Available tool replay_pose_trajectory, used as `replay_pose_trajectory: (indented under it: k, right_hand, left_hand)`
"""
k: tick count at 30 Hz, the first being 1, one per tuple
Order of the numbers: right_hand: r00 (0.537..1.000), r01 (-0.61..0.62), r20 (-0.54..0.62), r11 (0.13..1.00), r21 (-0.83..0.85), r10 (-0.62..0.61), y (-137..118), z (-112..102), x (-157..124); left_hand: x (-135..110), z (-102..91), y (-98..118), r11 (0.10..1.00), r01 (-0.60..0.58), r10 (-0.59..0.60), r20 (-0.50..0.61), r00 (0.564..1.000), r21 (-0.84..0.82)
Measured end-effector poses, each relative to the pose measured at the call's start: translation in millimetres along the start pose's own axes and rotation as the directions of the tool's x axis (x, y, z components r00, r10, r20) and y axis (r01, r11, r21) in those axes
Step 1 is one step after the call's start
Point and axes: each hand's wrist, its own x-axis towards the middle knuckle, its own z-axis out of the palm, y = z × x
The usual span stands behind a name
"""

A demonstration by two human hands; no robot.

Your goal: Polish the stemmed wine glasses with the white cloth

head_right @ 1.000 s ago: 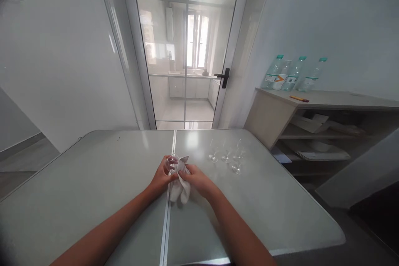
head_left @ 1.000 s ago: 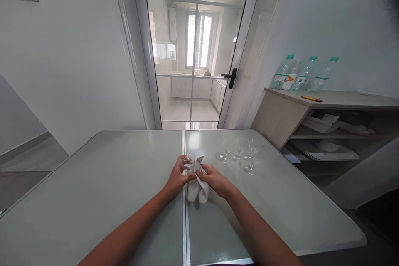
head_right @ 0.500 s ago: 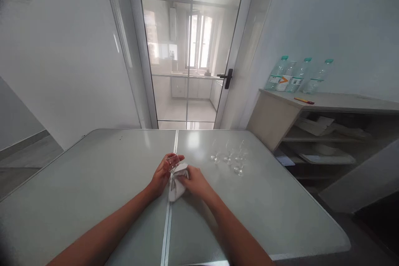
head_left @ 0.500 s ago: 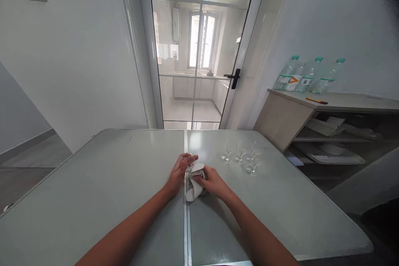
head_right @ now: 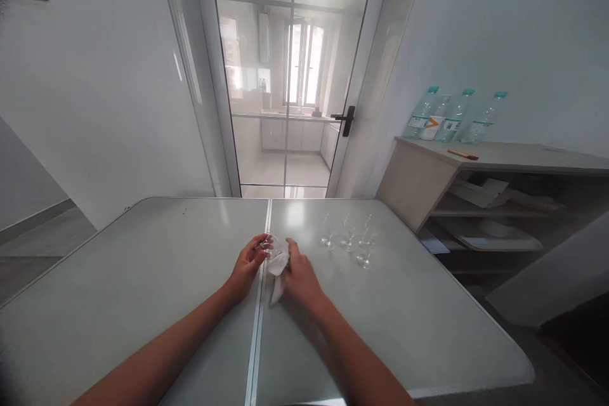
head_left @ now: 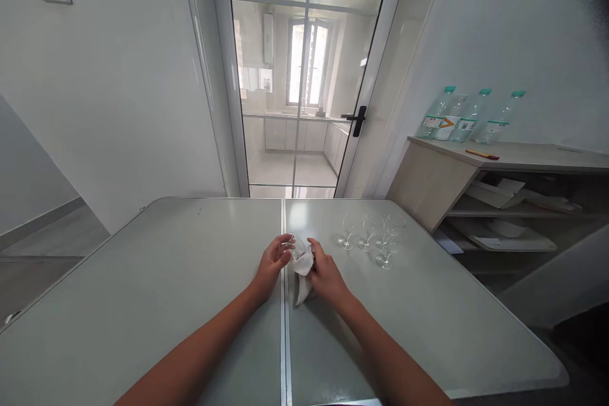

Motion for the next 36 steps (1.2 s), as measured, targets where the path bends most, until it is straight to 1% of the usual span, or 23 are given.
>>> replay_pose_trajectory:
  k: [1, 3, 5, 6, 7, 9, 10, 12, 14, 15, 17, 18, 20, 22, 24, 25, 27, 29, 30, 32, 34, 35, 36]
  right_hand:
    - [1.0, -0.014, -0.028, 0.999, 0.031, 0.015, 4.1, -1.3, 2.1]
    - [0.99, -0.077, -0.107, 0.99, 0.118, 0.09, 10.7, -2.9, 6.5]
    - [0.973, -0.141, -0.157, 0.973, 0.182, 0.17, 13.5, -3.2, 10.0]
    - [0.971, -0.158, -0.149, 0.967, 0.198, 0.189, 12.9, -3.0, 10.8]
    - [0.977, -0.156, -0.116, 0.966, 0.204, 0.182, 11.0, -2.8, 10.8]
    - [0.994, -0.106, -0.015, 0.978, 0.182, 0.111, 3.9, -2.6, 8.2]
    - [0.997, -0.07, 0.044, 0.986, 0.15, 0.064, -0.6, -3.0, 6.0]
    - [0.986, 0.011, 0.165, 0.998, 0.058, -0.021, -8.9, -4.8, 1.4]
    - [0.971, 0.069, 0.232, 0.997, -0.039, -0.058, -13.8, -8.7, -1.2]
    - [0.969, 0.083, 0.239, 0.994, -0.068, -0.065, -14.6, -11.4, -1.2]
    - [0.979, 0.079, 0.191, 0.995, -0.062, -0.066, -13.9, -17.7, 1.1]
    - [0.989, 0.056, 0.141, 0.998, -0.023, -0.052, -13.2, -20.9, 3.0]
    - [0.998, -0.008, 0.061, 0.995, 0.098, 0.002, -12.6, -25.7, 6.1]
    - [0.997, -0.066, 0.06, 0.975, 0.21, 0.054, -14.4, -26.8, 6.4]
    - [0.992, -0.084, 0.118, 0.962, 0.259, 0.054, -17.5, -23.8, 3.6]
    - [0.988, -0.072, 0.148, 0.966, 0.25, 0.036, -18.9, -21.2, 1.6]
    - [0.98, -0.026, 0.199, 0.985, 0.17, -0.008, -20.2, -15.8, -2.3]
    - [0.97, 0.032, 0.242, 0.999, 0.035, -0.039, -19.2, -12.0, -4.0]
    - [0.97, 0.059, 0.239, 0.997, -0.045, -0.046, -18.2, -11.2, -3.8]
    - [0.981, 0.102, 0.185, 0.975, -0.199, -0.065, -16.0, -11.8, -1.8]
    - [0.99, 0.11, 0.11, 0.956, -0.271, -0.082, -15.4, -14.0, 0.6]
    - [0.994, 0.094, 0.081, 0.966, -0.24, -0.077, -16.1, -15.0, 1.3]
    - [0.997, 0.061, 0.059, 0.986, -0.153, -0.053, -17.3, -15.6, 1.4]
  left_hand:
    - [0.2, -0.5, 0.1, 1.0, -0.003, 0.003, 0.004, 1.0, -0.014]
    - [-0.2, -0.3, 0.4, 0.999, -0.005, 0.005, 0.018, 1.0, -0.041]
    - [-1.6, 0.7, 0.5, 0.999, -0.003, 0.006, 0.065, 0.998, -0.044]
    - [-2.5, 1.1, 0.5, 0.999, -0.004, 0.008, 0.091, 0.996, -0.039]
    - [-3.3, 1.2, 0.5, 0.999, -0.007, 0.011, 0.112, 0.994, -0.036]
    - [-4.3, 0.5, 0.6, 0.999, -0.021, 0.026, 0.116, 0.993, -0.039]
    - [-4.4, -0.1, 0.7, 0.999, -0.032, 0.037, 0.098, 0.995, -0.044]
    - [-3.6, -1.7, 1.0, 0.997, -0.051, 0.053, 0.048, 0.997, -0.055]
    - [-2.1, -2.7, 1.6, 0.997, -0.053, 0.054, 0.019, 0.998, -0.059]
    - [-1.4, -3.0, 2.1, 0.997, -0.051, 0.052, 0.017, 0.999, -0.062]
    - [-0.7, -2.7, 3.5, 0.997, -0.054, 0.055, 0.02, 0.998, -0.063]
    - [-0.8, -2.2, 4.3, 0.997, -0.053, 0.055, 0.032, 0.998, -0.055]
    - [-2.3, -0.6, 5.8, 0.999, -0.032, 0.033, 0.106, 0.994, -0.014]
    - [-4.4, 1.2, 6.3, 1.0, -0.007, 0.003, 0.178, 0.984, 0.025]
    - [-5.7, 2.4, 5.8, 1.0, -0.004, 0.002, 0.178, 0.984, 0.01]
    - [-5.8, 2.4, 5.3, 1.0, -0.009, 0.012, 0.151, 0.988, -0.017]
    - [-4.4, 1.3, 4.3, 0.997, -0.015, 0.022, 0.099, 0.995, -0.073]
    - [-2.1, -0.5, 4.0, 0.994, -0.013, 0.02, 0.064, 0.998, -0.107]
    - [-0.9, -1.2, 4.2, 0.994, -0.011, 0.017, 0.049, 0.999, -0.113]
    - [0.7, -1.7, 5.5, 0.993, -0.007, 0.011, 0.026, 1.0, -0.117]
    - [1.3, -1.1, 7.8, 0.992, 0.004, -0.001, 0.024, 1.0, -0.129]
    - [1.3, -0.7, 9.1, 0.99, 0.014, -0.009, 0.037, 0.999, -0.143]
    - [1.1, -0.4, 10.4, 0.987, 0.026, -0.017, 0.058, 0.998, -0.161]
